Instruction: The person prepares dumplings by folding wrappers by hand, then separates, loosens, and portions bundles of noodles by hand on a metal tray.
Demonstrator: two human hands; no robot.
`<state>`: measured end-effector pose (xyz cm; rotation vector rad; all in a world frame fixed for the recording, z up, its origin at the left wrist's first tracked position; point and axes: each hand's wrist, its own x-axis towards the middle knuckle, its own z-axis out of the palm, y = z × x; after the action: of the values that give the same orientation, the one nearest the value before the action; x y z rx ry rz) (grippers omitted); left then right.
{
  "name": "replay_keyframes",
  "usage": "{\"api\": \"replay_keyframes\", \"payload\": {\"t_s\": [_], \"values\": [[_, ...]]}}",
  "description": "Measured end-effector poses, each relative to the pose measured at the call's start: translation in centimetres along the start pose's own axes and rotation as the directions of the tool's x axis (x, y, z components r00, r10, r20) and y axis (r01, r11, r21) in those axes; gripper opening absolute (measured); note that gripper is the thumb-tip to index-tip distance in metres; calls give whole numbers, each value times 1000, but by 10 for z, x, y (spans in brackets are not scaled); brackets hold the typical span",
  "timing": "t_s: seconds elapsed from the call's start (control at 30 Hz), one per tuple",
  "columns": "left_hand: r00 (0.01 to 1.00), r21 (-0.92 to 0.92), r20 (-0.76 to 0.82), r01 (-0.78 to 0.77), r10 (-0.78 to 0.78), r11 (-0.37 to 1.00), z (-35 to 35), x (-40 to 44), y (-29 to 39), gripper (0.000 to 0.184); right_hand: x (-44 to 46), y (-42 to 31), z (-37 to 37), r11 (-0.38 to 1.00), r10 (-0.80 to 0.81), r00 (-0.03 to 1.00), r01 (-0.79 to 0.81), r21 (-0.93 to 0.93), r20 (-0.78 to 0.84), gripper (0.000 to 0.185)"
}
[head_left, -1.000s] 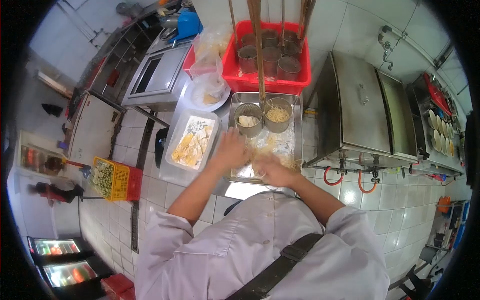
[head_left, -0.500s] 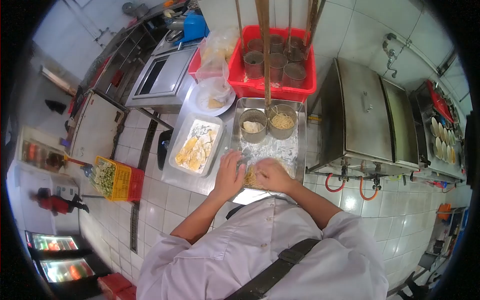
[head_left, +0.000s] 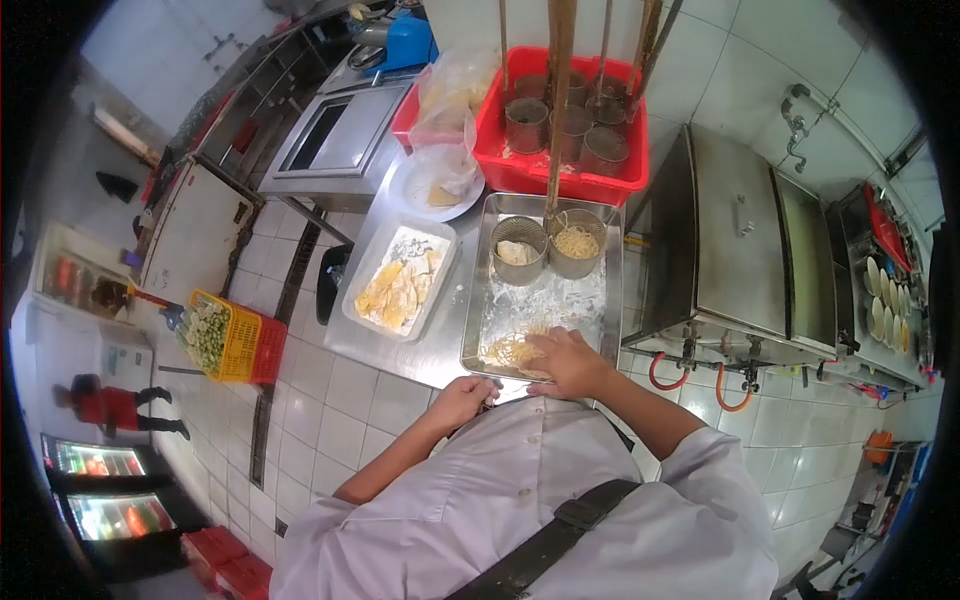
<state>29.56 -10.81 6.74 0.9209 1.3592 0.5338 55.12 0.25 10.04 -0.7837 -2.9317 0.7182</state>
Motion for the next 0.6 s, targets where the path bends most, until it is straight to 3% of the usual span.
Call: {"api": "replay_keyframes", "payload": {"t_s": [0.03, 0.07, 0.1, 0.13, 0.17, 0.2, 0.23, 0.27, 0.33, 0.37, 0.43, 0.47, 0.5, 0.53, 0.57, 0.6], "values": [[999, -6, 41, 32, -32, 999, 4, -14, 32, 30, 2, 5, 8, 1000, 2, 1000, -2, 0, -2, 54], [999, -8, 42, 34, -34, 999, 3, -18, 48, 30, 6, 12, 21, 997, -66, 991, 71, 39, -116, 41], [982, -84, -70, -184, 178, 979, 2, -20, 58, 27, 7, 15, 31, 986, -131, 964, 151, 72, -229, 31], [908, -132, -198, -397, 369, 908, 0, -22, 71, 24, 8, 18, 31, 985, -134, 965, 155, 78, -225, 31], [909, -133, -202, -394, 364, 910, -6, -25, 96, 24, 13, 23, 26, 987, -105, 972, 127, 96, -209, 26], [773, 297, -194, -540, 604, 787, -12, -27, 125, 23, 17, 27, 21, 989, -74, 979, 97, 112, -192, 23], [610, 664, -70, -562, 789, 494, -14, -29, 137, 23, 15, 19, 7, 987, -53, 941, 100, 124, -336, 19], [611, 663, -73, -561, 789, 496, -15, -25, 123, 23, 16, 15, -8, 987, -54, 941, 101, 124, -333, 19], [657, 964, 130, -258, 742, 59, -19, -2, 81, 30, 20, 9, -42, 986, -17, 829, 107, 129, -558, 14], [657, 965, 130, -257, 742, 59, -21, 3, 70, 30, 20, 3, -61, 976, -14, 768, 151, 159, -640, 12], [937, 978, 197, -165, 289, -129, -19, 6, 73, 29, 18, -5, -68, 967, -32, 801, 175, 184, -597, 15], [934, 975, 207, -174, 289, -136, -20, 9, 75, 29, 16, -7, -68, 957, -50, 833, 197, 212, -550, 18], [970, 990, 138, -135, 199, -31, -14, -3, 104, 27, 12, -10, -56, 958, -40, 833, 189, 216, -552, 18], [992, 994, 74, -81, 99, 71, -11, -13, 127, 25, 8, -13, -34, 979, -82, 910, 150, 139, -406, 20], [992, 994, 78, -85, 100, 68, -13, -18, 144, 25, 6, -14, -18, 991, -110, 963, 126, 51, -247, 23], [964, 964, 111, -163, 240, 208, -16, -23, 158, 29, 5, -15, -11, 991, -108, 962, 124, 50, -249, 23]]}}
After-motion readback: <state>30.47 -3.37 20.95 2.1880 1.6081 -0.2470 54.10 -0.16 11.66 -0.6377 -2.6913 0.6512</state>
